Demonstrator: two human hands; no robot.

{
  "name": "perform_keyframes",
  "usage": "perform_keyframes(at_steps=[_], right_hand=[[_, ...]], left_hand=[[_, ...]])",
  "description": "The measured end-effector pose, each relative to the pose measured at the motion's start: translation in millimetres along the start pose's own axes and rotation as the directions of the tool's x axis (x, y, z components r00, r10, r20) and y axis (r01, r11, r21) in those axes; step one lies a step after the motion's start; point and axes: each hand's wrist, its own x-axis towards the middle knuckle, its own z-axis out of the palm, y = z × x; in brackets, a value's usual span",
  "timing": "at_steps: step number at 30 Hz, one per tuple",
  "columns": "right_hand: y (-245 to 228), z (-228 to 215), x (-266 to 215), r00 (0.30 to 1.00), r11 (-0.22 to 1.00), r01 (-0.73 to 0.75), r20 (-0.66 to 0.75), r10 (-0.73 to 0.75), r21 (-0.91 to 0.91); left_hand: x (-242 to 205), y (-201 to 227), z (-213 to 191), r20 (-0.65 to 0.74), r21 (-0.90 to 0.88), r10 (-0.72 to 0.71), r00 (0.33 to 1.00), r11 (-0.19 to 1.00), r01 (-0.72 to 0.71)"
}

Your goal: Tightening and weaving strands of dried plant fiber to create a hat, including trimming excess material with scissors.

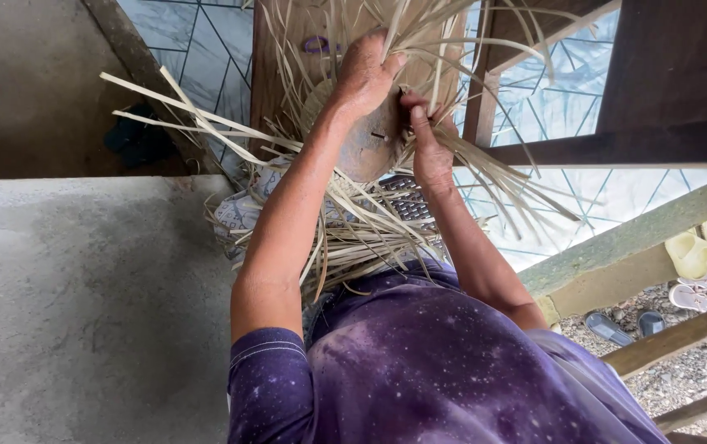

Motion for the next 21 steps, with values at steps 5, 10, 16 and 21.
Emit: perform_keyframes(at_steps=[5,10,16,21], right_hand=[[-32.0,-0.9,-14.9,0.994,0.984,0.054,0.098,-0.038,-0.167],[-25.6,-0.3,-14.5,0.999,0.971,-0.051,0.021,0.048,0.232],[-53.1,-9.4,-16.6,0.990,0.889,-0.101,-0.045,0.135,0.446],[-49.5,-10.4,-19.0,0.975,0.883,-0.096,-0.133,0.176,0.459]], left_hand=[[4.8,-3.3,-2.8,-0.046,-0.160,-0.077,0.996,0.985,0.068],[-1.7,7.2,-22.6,-0.038,-0.216,-0.053,0.998,0.975,0.044],[-60.9,77.3,-71.1,0.054,0.035,0.076,0.996,0.996,-0.078],[-123.6,82.0,-73.8,0.390,0.177,-0.029,0.920,0.983,-0.045]])
